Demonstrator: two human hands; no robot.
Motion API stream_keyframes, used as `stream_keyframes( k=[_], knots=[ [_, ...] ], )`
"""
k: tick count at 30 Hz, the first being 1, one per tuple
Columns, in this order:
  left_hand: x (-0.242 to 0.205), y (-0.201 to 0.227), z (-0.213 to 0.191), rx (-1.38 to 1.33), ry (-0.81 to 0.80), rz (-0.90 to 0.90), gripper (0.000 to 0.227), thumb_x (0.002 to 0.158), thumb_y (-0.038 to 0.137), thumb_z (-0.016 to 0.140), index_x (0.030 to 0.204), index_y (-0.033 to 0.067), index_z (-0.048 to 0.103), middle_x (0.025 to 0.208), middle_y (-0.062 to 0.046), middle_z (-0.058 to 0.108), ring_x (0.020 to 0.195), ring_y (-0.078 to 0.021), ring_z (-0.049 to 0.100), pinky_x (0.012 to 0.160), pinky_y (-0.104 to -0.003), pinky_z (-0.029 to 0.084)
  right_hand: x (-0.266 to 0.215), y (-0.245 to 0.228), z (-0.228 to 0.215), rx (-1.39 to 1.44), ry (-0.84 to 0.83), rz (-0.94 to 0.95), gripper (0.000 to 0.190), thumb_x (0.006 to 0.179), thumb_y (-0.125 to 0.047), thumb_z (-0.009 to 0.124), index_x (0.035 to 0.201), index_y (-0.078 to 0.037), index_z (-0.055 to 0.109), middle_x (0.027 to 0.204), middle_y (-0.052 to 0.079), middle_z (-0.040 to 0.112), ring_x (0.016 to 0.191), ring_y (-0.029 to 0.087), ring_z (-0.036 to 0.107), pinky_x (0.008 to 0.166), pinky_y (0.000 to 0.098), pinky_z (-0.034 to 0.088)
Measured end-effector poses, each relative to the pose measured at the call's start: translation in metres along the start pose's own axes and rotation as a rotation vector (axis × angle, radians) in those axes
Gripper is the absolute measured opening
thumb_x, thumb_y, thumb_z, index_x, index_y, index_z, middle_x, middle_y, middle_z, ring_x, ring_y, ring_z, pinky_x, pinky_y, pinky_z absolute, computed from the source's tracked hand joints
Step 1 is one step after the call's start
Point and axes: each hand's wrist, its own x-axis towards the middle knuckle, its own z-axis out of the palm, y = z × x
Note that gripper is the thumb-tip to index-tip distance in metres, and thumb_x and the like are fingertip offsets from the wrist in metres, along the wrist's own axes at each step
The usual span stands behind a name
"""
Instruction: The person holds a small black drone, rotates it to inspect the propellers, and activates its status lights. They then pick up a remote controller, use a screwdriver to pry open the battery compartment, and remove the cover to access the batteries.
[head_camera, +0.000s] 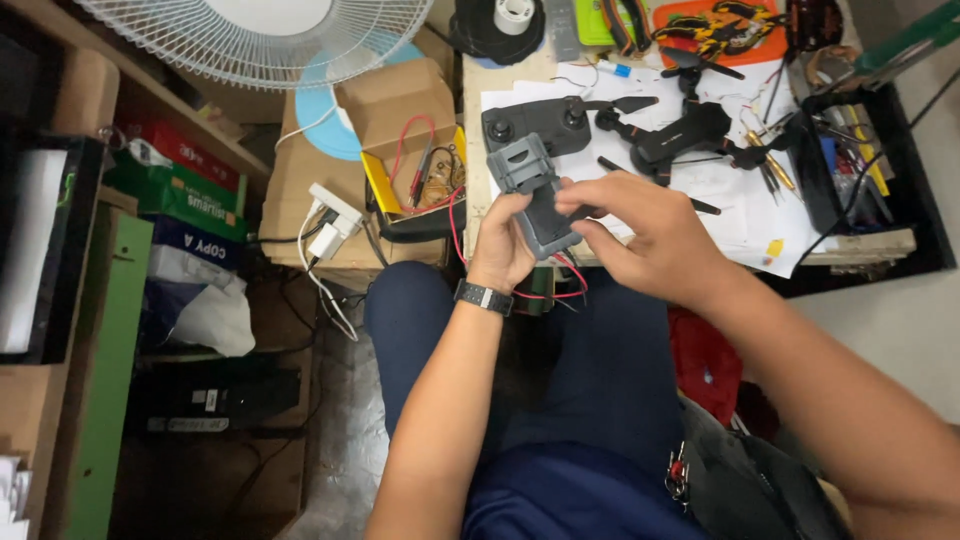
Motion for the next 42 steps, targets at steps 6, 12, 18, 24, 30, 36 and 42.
stream_keyframes(
  k=[6,12,18,24,30,36,42],
  knots=[
    [-0.024,0.016,0.031,-0.019,-0.03,-0.073,0.047,0.102,0.027,0.073,0.142,0.0011,0.073,0.139,-0.027,0.081,0.12,-0.0399,0.085,0.095,-0.054,0.074,-0.014,0.029,0.013,-0.005,0.216,-0.024,0.04,0.104,0.001,0.092,0.143,0.001,0.084,0.111,0.015,0.08,0.094,0.03,0.079,0.082,0.0432,0.068],
    [-0.001,0.006,0.003,-0.066,0.041,-0.053,0.053,0.103,0.026,0.072,0.146,-0.0045,0.07,0.132,-0.03,0.081,0.112,-0.0453,0.085,0.091,-0.058,0.075,-0.002,0.014,0.023,0.093,0.225,-0.051,0.036,0.102,0.014,0.083,0.137,0.004,0.084,0.114,0.019,0.084,0.097,0.037,0.084,0.086,0.0455,0.069],
    [-0.027,0.02,0.047,-0.094,0.011,-0.067,0.05,0.101,0.025,0.071,0.142,-0.0028,0.074,0.131,-0.024,0.083,0.115,-0.0401,0.085,0.095,-0.055,0.074,-0.001,0.026,0.026,0.167,0.268,-0.048,0.027,0.104,0.018,0.081,0.13,0.009,0.084,0.108,0.021,0.081,0.095,0.036,0.083,0.087,0.0468,0.067],
    [0.016,-0.005,-0.023,-0.086,0.034,-0.039,0.053,0.103,0.025,0.07,0.15,-0.0012,0.071,0.138,-0.026,0.081,0.12,-0.0414,0.084,0.101,-0.058,0.072,0.004,0.025,0.028,0.185,0.266,-0.051,0.028,0.101,0.012,0.09,0.128,0.004,0.086,0.108,0.018,0.076,0.098,0.031,0.08,0.09,0.0464,0.066],
    [0.004,0.001,-0.001,-0.085,0.041,-0.026,0.056,0.103,0.026,0.071,0.153,-0.001,0.07,0.141,-0.025,0.08,0.122,-0.0414,0.083,0.103,-0.058,0.071,0.001,0.026,0.033,0.215,0.273,-0.02,0.038,0.101,0.009,0.089,0.137,0.01,0.078,0.119,0.024,0.079,0.108,0.038,0.083,0.095,0.0476,0.069],
    [-0.016,0.006,0.032,-0.092,0.016,-0.021,0.051,0.104,0.021,0.071,0.15,-0.0002,0.072,0.139,-0.024,0.082,0.123,-0.0389,0.083,0.103,-0.055,0.071,-0.026,0.035,0.052,0.307,0.41,0.115,0.067,0.111,0.018,0.074,0.171,0.007,0.047,0.123,0.027,0.079,0.116,0.033,0.081,0.106,0.0514,0.067],
    [0.002,0.001,-0.001,-0.048,-0.003,-0.029,0.052,0.102,0.026,0.071,0.149,0.0023,0.072,0.139,-0.026,0.082,0.124,-0.042,0.083,0.096,-0.057,0.074,-0.035,0.044,0.059,0.234,0.407,0.196,0.022,0.1,0.008,0.091,0.119,0.006,0.08,0.109,0.02,0.082,0.111,0.036,0.087,0.093,0.0443,0.069]
  ],
)
